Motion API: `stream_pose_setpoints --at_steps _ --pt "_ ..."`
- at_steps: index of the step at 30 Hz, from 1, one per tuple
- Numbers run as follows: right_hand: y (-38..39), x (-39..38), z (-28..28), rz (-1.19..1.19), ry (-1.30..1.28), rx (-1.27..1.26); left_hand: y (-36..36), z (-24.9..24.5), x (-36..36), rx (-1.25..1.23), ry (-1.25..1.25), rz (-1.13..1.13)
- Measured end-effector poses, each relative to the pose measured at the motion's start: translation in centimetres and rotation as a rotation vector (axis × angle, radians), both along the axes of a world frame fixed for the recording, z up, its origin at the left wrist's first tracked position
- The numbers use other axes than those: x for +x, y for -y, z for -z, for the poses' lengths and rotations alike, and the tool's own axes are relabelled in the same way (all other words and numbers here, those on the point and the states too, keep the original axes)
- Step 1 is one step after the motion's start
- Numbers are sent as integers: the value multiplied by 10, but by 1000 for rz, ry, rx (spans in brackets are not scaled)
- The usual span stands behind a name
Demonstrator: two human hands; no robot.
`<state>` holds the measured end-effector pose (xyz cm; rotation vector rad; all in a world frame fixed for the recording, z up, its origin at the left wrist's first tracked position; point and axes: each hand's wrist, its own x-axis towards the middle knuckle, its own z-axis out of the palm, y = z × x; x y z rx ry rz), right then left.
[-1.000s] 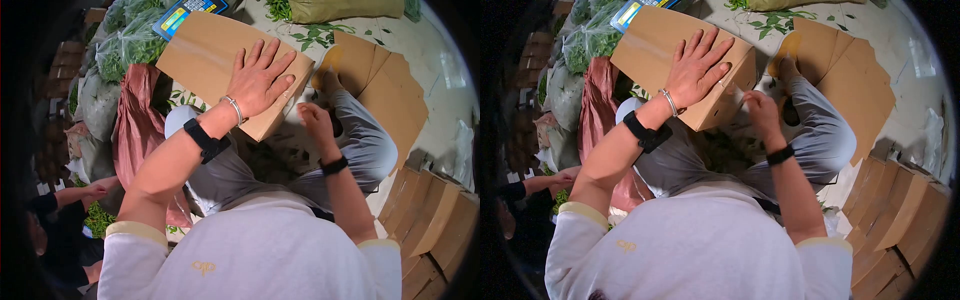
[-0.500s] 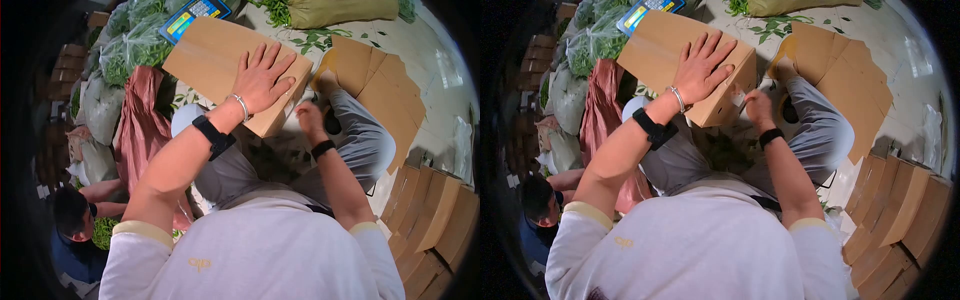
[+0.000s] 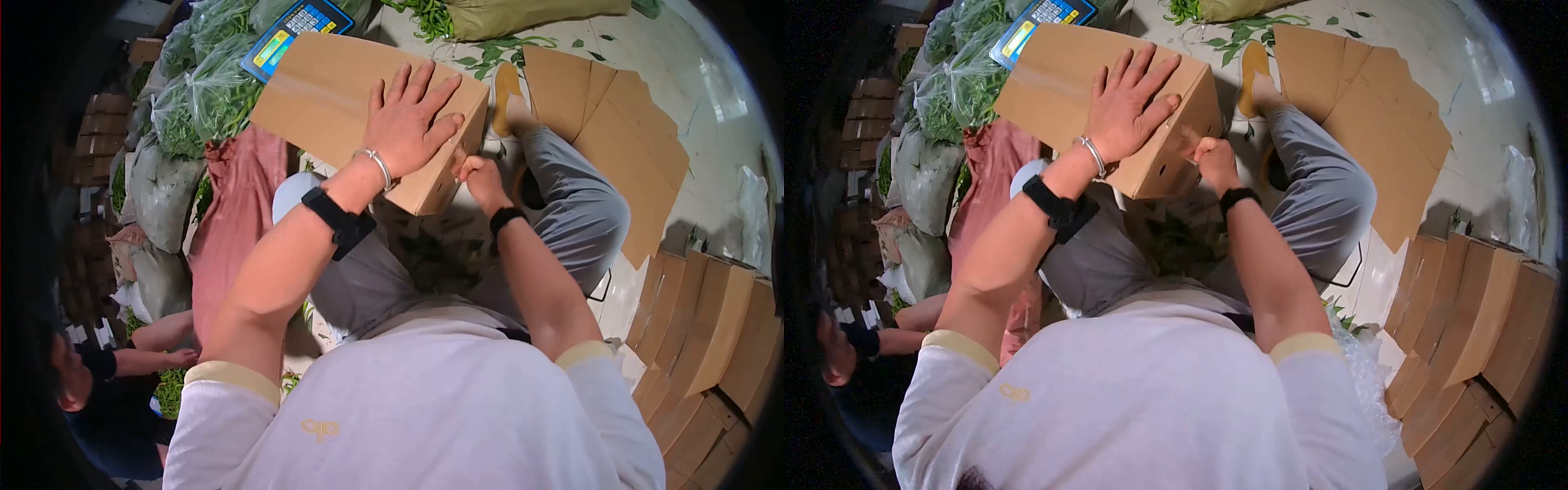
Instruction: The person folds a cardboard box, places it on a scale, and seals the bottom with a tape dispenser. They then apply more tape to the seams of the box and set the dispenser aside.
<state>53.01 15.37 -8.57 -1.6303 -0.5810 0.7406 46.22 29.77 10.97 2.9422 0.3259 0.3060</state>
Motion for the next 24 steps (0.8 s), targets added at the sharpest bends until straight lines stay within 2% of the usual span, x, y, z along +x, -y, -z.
stream_pose_setpoints --at_steps 2,3,4,6,7,9,11,12,15,16,18,19,20,22,24 --pt "0 0 18 -110 51 -465 -3 -1 1 15 14 2" --pt "2 -3 28 -146 76 -496 -4 -3 2 29 19 3" --pt "2 -6 16 -90 -7 -517 -4 -5 -1 14 9 8" --pt "5 -8 -1 53 52 -363 -5 -4 -6 -4 -9 -4" --pt "9 -9 -24 225 70 -163 -4 -5 -5 4 -5 -1" --pt "15 -16 -111 417 -163 69 -3 -3 -1 6 8 9" --pt "16 -32 -166 365 -228 253 -3 -2 5 1 -2 -4" --pt "8 -43 -167 363 -229 256 -2 -2 5 4 -3 -6" --pt "-15 -70 -156 188 153 61 -6 -2 2 -25 -14 -35" --pt "-17 -73 -149 170 156 86 -5 -4 2 -53 -27 -24" --pt "-14 -80 -140 174 -273 163 -7 -6 -1 -67 -33 -43" --pt "-7 -79 -148 117 -398 200 -7 -6 -2 -100 -26 -27" --pt "-5 -76 -155 80 -398 222 -7 -8 -2 -135 -15 -9" --pt "5 -75 -183 158 -750 141 -6 -13 -2 -155 -13 -23" --pt "6 -71 -188 146 -528 261 -8 -15 -1 -342 54 -21"
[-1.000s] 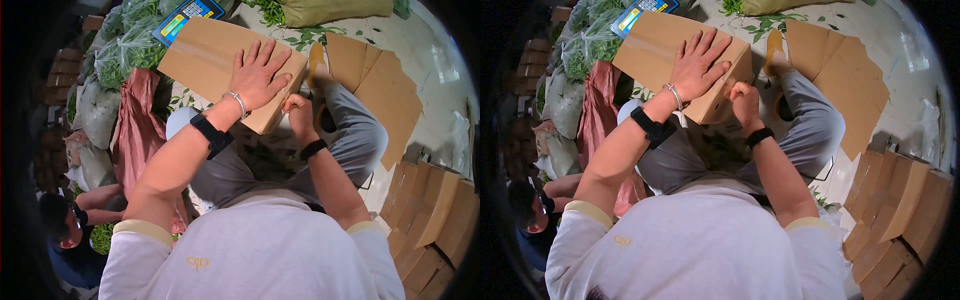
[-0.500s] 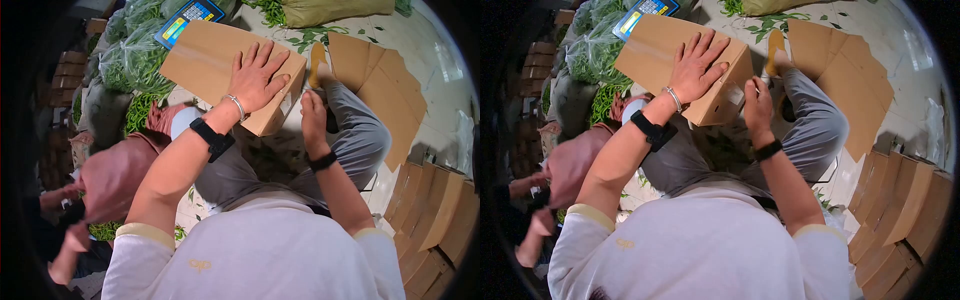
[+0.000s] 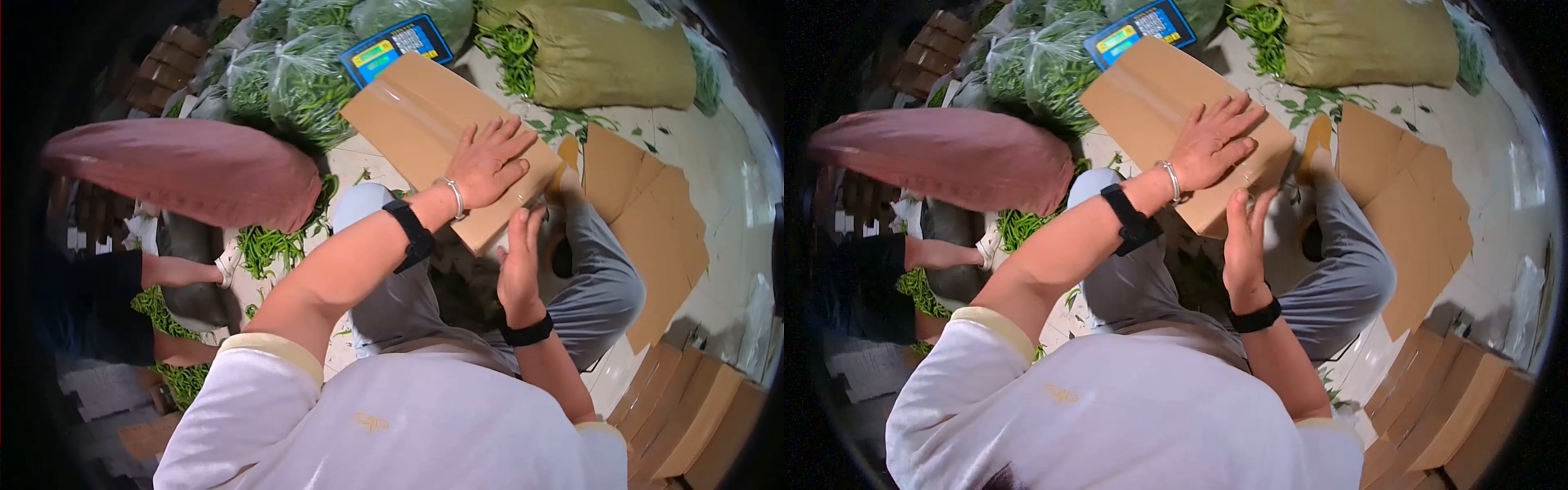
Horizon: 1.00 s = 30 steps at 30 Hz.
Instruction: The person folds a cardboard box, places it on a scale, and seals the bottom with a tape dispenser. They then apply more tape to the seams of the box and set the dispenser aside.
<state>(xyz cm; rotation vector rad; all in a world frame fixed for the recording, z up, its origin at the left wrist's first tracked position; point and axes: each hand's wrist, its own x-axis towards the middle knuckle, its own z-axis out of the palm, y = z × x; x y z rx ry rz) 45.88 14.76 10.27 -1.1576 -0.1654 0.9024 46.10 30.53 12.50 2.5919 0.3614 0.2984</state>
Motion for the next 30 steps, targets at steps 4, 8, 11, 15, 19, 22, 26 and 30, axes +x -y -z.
stream_pose_setpoints --at_steps 4,8,11,15,19,22,26,30 --pt "-33 13 14 88 308 49 -14 1 -5 -282 215 -8" --pt "-32 6 7 162 226 123 -12 0 -13 -158 83 36" --pt "-21 2 -1 172 264 -25 2 -4 -17 -3 -20 76" --pt "-16 9 6 128 321 -30 -40 0 -23 60 -11 305" --pt "-36 10 1 125 321 -16 -146 -19 -31 167 -248 -237" --pt "-31 13 5 106 479 -147 -223 6 -57 504 -91 -474" --pt "-33 15 -3 75 353 -143 -263 -1 -69 -997 -234 -386" --pt "-33 31 -9 103 121 -115 -280 8 -77 -1452 -188 -318"
